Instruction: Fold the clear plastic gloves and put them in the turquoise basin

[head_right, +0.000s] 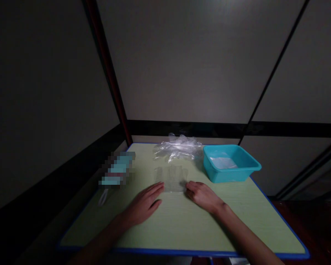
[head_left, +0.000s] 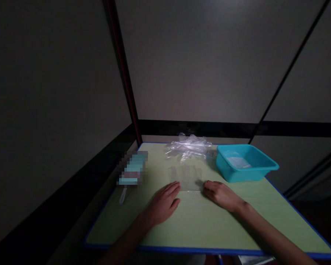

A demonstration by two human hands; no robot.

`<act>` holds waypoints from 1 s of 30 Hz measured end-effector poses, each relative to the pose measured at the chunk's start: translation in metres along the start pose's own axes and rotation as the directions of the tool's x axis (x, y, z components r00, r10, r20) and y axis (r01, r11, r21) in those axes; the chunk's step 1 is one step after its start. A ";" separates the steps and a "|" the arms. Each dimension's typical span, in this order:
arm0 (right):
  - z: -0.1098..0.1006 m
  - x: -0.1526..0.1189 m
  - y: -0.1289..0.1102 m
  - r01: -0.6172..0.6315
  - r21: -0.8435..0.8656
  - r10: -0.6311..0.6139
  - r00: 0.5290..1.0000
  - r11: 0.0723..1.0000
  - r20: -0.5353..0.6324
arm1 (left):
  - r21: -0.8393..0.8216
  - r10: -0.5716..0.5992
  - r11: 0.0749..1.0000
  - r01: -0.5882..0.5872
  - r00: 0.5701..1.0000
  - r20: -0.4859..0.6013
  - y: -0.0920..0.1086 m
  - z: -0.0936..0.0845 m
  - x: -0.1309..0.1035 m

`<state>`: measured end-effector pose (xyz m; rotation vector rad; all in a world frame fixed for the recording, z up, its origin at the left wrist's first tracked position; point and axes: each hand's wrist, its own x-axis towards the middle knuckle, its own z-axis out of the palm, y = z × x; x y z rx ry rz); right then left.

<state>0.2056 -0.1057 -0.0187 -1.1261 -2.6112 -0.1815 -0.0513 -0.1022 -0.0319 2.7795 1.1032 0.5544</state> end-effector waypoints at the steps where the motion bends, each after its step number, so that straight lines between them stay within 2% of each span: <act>1: 0.001 0.000 0.001 0.005 0.007 -0.005 1.000 1.000 0.000 | -0.006 -0.003 1.000 0.003 1.000 -0.003 0.000 0.000 0.000; 7: 0.004 -0.003 0.007 0.063 0.078 -0.062 0.998 0.995 -0.014 | -0.048 -0.011 0.999 0.009 1.000 -0.024 0.000 0.000 -0.001; 13: 0.002 0.000 0.008 -0.011 0.305 0.032 0.997 0.952 -0.063 | -0.079 -0.046 0.996 0.044 0.999 -0.028 0.000 -0.001 0.001; 17: 0.000 0.005 0.008 -0.026 0.353 0.049 0.997 0.935 -0.057 | -0.079 -0.062 0.995 0.060 0.998 -0.024 0.000 -0.002 0.002; 22: -0.006 0.007 0.007 -0.036 0.396 0.087 0.990 0.918 -0.111 | -0.106 -0.089 0.991 0.084 0.995 -0.047 -0.001 0.000 0.004; 26: -0.011 0.008 0.003 -0.032 0.452 0.107 0.984 0.891 -0.140 | -0.293 -0.190 0.944 0.150 0.975 -0.113 -0.006 0.004 0.011; 30: -0.011 0.010 -0.002 -0.113 0.568 0.209 0.972 0.815 -0.106 | -0.456 -0.294 0.869 0.192 0.942 -0.164 -0.011 0.003 0.019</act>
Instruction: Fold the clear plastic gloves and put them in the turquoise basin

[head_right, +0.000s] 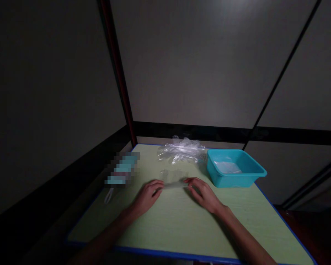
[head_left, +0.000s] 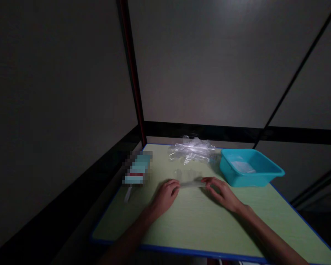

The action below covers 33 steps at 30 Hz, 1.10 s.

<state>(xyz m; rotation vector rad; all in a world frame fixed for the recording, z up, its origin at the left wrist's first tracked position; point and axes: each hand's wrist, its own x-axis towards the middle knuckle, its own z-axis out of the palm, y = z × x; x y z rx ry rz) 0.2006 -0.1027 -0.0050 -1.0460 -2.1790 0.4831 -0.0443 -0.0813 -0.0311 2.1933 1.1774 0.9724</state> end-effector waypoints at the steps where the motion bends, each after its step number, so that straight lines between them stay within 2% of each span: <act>1: 0.001 0.000 0.000 -0.038 0.030 0.038 0.999 0.999 -0.014 | -0.019 -0.009 1.000 0.009 1.000 -0.017 0.000 -0.001 0.002; 7: 0.008 0.008 -0.002 -0.159 0.132 0.182 0.965 0.978 -0.190 | -0.178 -0.097 0.981 0.074 0.988 -0.123 0.001 -0.003 0.008; 10: 0.009 0.013 -0.010 -0.182 0.297 0.252 0.943 0.937 -0.218 | -0.245 -0.127 0.966 0.089 0.981 -0.147 0.006 -0.005 0.009; 14: 0.008 0.016 -0.022 -0.252 0.613 0.398 0.911 0.749 -0.112 | -0.363 -0.177 0.924 0.122 0.976 -0.122 0.019 -0.011 0.009; 17: 0.008 0.017 -0.027 -0.281 0.741 0.481 0.874 0.610 -0.064 | -0.442 -0.256 0.877 0.185 0.961 -0.106 0.026 -0.016 0.012; 19: 0.012 0.017 -0.027 -0.312 0.789 0.541 0.841 0.529 -0.031 | -0.446 -0.296 0.865 0.232 0.952 -0.080 0.024 -0.016 0.014; 22: 0.022 0.015 -0.022 -0.392 0.814 0.627 0.778 0.429 0.044 | -0.437 -0.357 0.839 0.323 0.934 0.004 0.010 -0.009 0.018; 24: 0.031 0.013 -0.015 -0.432 0.814 0.650 0.755 0.389 0.089 | -0.420 -0.393 0.825 0.377 0.918 0.052 -0.002 -0.002 0.021; 28: 0.044 0.013 -0.001 -0.455 0.815 0.636 0.758 0.359 0.143 | -0.359 -0.425 0.832 0.423 0.902 0.078 -0.020 0.007 0.029; 33: 0.039 0.018 0.002 -0.530 0.787 0.649 0.726 0.316 0.228 | -0.229 -0.389 0.878 0.421 0.905 0.172 -0.027 0.005 0.051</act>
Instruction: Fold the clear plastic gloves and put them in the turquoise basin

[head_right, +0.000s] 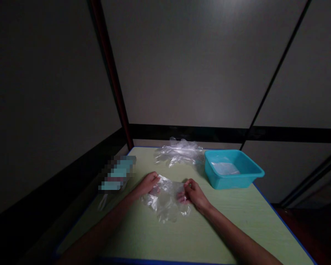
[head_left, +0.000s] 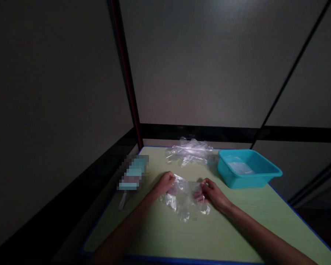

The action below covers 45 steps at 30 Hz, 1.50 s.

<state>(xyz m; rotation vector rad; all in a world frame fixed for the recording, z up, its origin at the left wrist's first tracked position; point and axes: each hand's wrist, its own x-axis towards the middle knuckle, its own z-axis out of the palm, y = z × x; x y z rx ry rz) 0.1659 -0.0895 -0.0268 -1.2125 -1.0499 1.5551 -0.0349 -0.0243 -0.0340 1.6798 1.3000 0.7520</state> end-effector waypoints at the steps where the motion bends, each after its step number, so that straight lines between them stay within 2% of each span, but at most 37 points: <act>1: 0.000 -0.001 -0.002 -0.026 -0.007 0.026 1.000 1.000 0.003 | 0.040 0.006 0.999 -0.008 0.999 0.036 0.002 -0.002 0.006; 7: 0.005 -0.019 -0.003 -0.190 -0.046 0.192 0.981 0.981 0.035 | 0.295 0.109 0.940 -0.174 0.968 0.224 0.025 -0.005 0.040; 11: 0.003 -0.032 0.003 -0.292 -0.082 0.301 0.945 0.953 0.131 | 0.428 0.216 0.854 -0.297 0.949 0.228 0.047 0.005 0.046; 14: -0.014 -0.034 0.000 -0.241 -0.253 0.283 0.947 0.937 0.149 | 0.505 0.312 0.789 -0.351 0.936 0.163 0.057 0.011 0.040; 16: -0.028 -0.030 -0.009 -0.094 -0.451 0.168 0.977 0.887 0.128 | 0.545 0.363 0.755 -0.364 0.925 0.115 0.058 0.009 0.033; 18: -0.038 -0.024 -0.022 0.179 -0.631 -0.108 0.983 0.755 0.149 | 0.579 0.391 0.733 -0.357 0.918 0.070 0.054 0.002 0.027; 20: -0.038 -0.015 -0.036 0.355 -0.784 -0.322 0.923 0.508 0.210 | 0.606 0.396 0.723 -0.332 0.918 0.030 0.045 -0.008 0.020; 21: -0.034 -0.009 -0.041 0.394 -0.826 -0.370 0.896 0.403 0.247 | 0.617 0.393 0.722 -0.313 0.920 0.007 0.040 -0.013 0.016; 24: -0.013 0.010 -0.044 0.516 -0.846 -0.380 0.816 0.135 0.437 | 0.641 0.380 0.724 -0.255 0.923 -0.063 0.023 -0.028 0.004; 26: 0.001 0.023 -0.036 0.564 -0.822 -0.331 0.793 0.081 0.512 | 0.647 0.375 0.730 -0.221 0.921 -0.108 0.013 -0.035 -0.003; 28: 0.009 0.033 -0.024 0.567 -0.824 -0.248 0.796 -0.017 0.553 | 0.645 0.373 0.739 -0.195 0.915 -0.151 0.004 -0.039 -0.010; 30: 0.012 0.041 -0.012 0.531 -0.844 -0.220 0.817 -0.074 0.533 | 0.636 0.374 0.751 -0.177 0.908 -0.189 -0.002 -0.040 -0.015; 34: 0.009 0.045 0.000 0.447 -0.885 -0.237 0.853 -0.130 0.465 | 0.610 0.388 0.771 -0.184 0.895 -0.220 -0.003 -0.028 -0.028; 38: 0.008 0.043 0.002 0.389 -0.907 -0.245 0.874 -0.161 0.419 | 0.586 0.427 0.758 -0.285 0.896 -0.118 0.015 0.000 -0.051; 42: 0.010 0.042 0.001 0.380 -0.908 -0.244 0.877 -0.173 0.414 | 0.653 0.507 0.637 -0.409 0.861 0.045 0.032 0.028 -0.076; 45: 0.010 0.041 0.001 0.369 -0.911 -0.244 0.881 -0.185 0.406 | 0.716 0.544 0.526 -0.459 0.829 0.131 0.033 0.039 -0.082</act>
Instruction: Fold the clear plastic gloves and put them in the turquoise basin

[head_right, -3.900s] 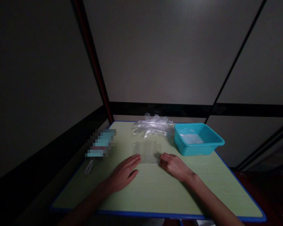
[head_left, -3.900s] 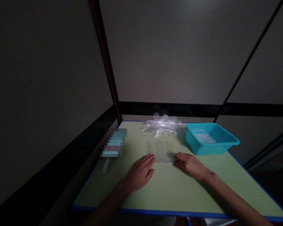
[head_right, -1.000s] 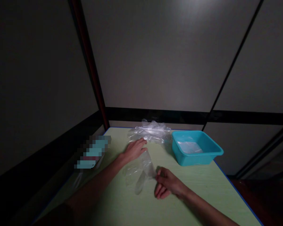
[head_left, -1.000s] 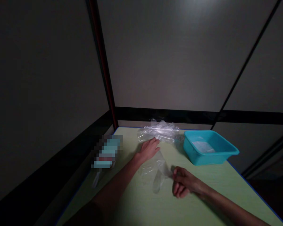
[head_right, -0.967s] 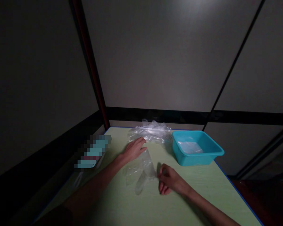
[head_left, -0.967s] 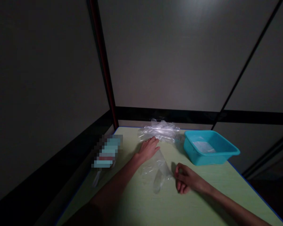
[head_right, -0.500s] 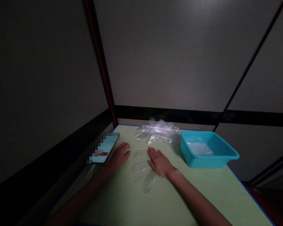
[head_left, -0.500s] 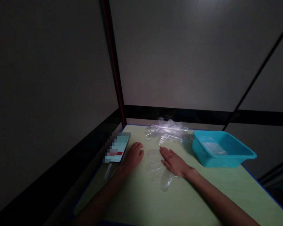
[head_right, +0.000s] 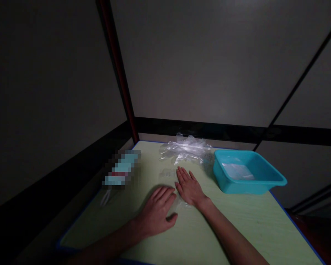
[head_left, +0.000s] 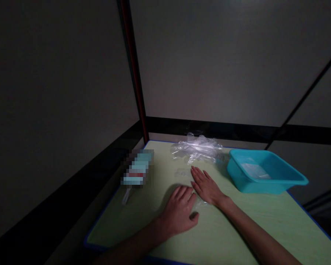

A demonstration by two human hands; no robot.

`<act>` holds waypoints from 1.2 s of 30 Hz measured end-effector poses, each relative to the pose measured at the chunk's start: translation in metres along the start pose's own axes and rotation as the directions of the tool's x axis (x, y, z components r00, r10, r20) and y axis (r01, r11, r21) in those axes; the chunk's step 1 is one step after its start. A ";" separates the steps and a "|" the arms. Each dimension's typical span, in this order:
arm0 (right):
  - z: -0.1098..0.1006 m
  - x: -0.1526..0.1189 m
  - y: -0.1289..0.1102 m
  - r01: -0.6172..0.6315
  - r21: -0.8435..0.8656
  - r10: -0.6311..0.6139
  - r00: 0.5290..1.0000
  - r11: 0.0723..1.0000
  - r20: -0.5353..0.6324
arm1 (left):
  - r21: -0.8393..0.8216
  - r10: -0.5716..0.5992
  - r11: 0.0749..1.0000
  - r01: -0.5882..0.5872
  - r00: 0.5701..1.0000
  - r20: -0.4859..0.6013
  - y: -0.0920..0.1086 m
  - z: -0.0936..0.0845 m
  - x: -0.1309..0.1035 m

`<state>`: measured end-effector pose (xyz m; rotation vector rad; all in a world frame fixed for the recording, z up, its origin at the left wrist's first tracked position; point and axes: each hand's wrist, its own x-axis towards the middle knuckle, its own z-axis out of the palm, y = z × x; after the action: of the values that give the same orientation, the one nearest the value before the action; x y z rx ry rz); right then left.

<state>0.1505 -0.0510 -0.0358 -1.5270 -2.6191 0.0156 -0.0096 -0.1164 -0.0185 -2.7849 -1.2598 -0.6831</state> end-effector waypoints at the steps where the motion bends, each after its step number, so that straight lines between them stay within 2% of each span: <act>1: 0.000 0.000 0.000 0.000 -0.004 0.000 1.000 1.000 -0.001 | 0.040 0.034 0.999 -0.034 0.999 0.010 0.000 0.001 0.000; 5: 0.002 0.000 0.000 0.004 0.001 -0.004 1.000 1.000 -0.021 | 0.198 0.151 0.968 -0.152 0.988 0.023 -0.011 0.003 -0.002; 8: 0.002 0.001 0.001 -0.003 0.024 0.004 0.999 1.000 -0.033 | 0.267 0.153 0.951 -0.157 0.988 0.036 -0.023 0.002 -0.009; 11: -0.001 0.001 0.002 -0.023 0.056 0.025 0.999 0.998 -0.036 | 0.293 0.094 0.950 -0.103 0.995 0.044 -0.032 -0.004 -0.018; 14: -0.005 -0.001 0.001 -0.039 0.061 0.042 0.998 0.997 -0.042 | 0.263 -0.007 0.965 0.005 1.000 0.006 -0.036 -0.013 -0.020; 19: -0.005 -0.005 -0.008 -0.017 0.014 0.017 0.999 1.000 -0.027 | 0.140 -0.171 0.976 0.167 0.985 0.018 -0.022 -0.024 -0.002; 22: -0.003 -0.006 -0.008 -0.026 0.017 0.026 0.999 1.000 -0.019 | 0.099 -0.194 0.976 0.195 0.981 -0.014 -0.010 -0.012 0.013; 25: -0.001 -0.005 -0.002 -0.024 0.025 0.024 0.999 0.999 -0.030 | 0.060 -0.142 0.988 0.141 0.990 0.002 -0.008 0.005 0.026; 28: 0.003 -0.005 0.003 0.011 0.009 -0.011 0.999 1.000 -0.034 | 0.040 -0.099 0.995 0.097 0.993 0.064 -0.018 0.018 0.037; 31: 0.007 -0.005 0.004 0.025 -0.008 -0.025 0.999 1.000 -0.040 | 0.043 -0.099 0.995 0.094 0.986 0.131 -0.031 0.023 0.041; 36: 0.007 -0.007 0.002 0.013 -0.003 -0.013 0.999 1.000 -0.041 | 0.086 -0.104 0.992 0.093 0.987 0.121 -0.042 0.024 0.032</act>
<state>0.1553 -0.0553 -0.0435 -1.4942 -2.5983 -0.0197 -0.0115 -0.0603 -0.0349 -2.7545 -1.4211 -0.4556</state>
